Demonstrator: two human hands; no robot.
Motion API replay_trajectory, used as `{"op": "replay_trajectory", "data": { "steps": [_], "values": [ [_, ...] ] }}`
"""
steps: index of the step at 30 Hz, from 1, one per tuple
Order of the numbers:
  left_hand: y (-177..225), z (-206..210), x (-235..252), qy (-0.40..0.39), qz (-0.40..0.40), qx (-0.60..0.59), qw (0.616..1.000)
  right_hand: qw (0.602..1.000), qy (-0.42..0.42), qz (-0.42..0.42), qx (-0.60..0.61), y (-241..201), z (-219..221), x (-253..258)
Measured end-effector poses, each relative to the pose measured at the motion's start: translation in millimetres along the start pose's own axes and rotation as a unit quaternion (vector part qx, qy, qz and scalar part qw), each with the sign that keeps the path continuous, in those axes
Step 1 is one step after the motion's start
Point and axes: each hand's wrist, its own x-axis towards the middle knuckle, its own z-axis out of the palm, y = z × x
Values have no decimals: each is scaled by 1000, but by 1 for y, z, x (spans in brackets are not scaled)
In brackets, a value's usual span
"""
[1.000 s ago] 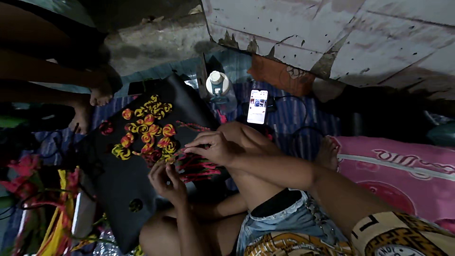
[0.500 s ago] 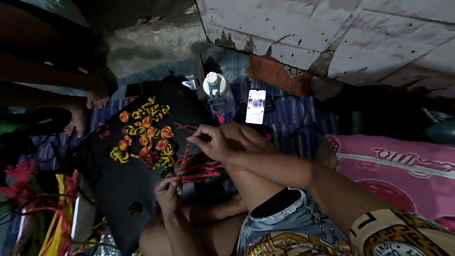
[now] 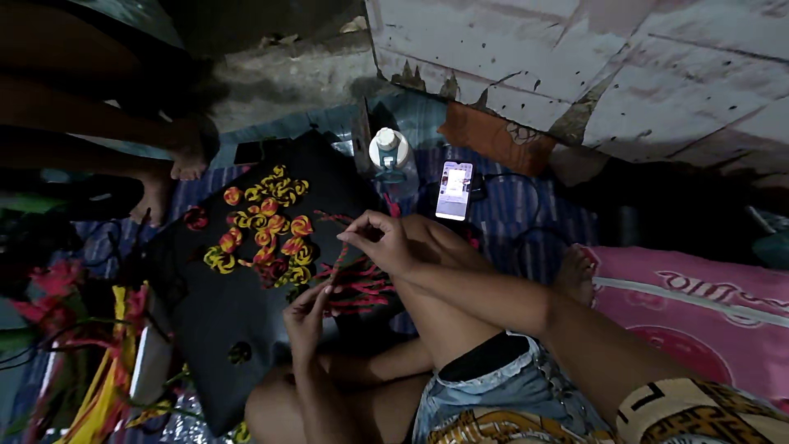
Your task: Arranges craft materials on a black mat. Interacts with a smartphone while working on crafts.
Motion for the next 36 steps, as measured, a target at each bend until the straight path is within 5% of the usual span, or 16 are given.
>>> {"op": "replay_trajectory", "data": {
  "steps": [5, 11, 17, 24, 36],
  "values": [
    [-6, -8, 3, 95, 34, -18, 995, 998, -57, 1, -10, -2, -4, 2],
    [6, -9, 7, 259, -62, -136, 954, 936, -272, 166, -146, -8, -10, 7],
    [-3, -15, 8, 249, -89, -237, 935, 885, -382, 162, -212, -8, -9, 7],
    [-8, -14, 10, 250, -81, -211, 942, 825, -498, 125, -236, -6, -8, 7],
    [-6, -13, 10, 254, -85, -220, 938, 832, -490, 124, -228, -11, -8, 7]
  ]
}}
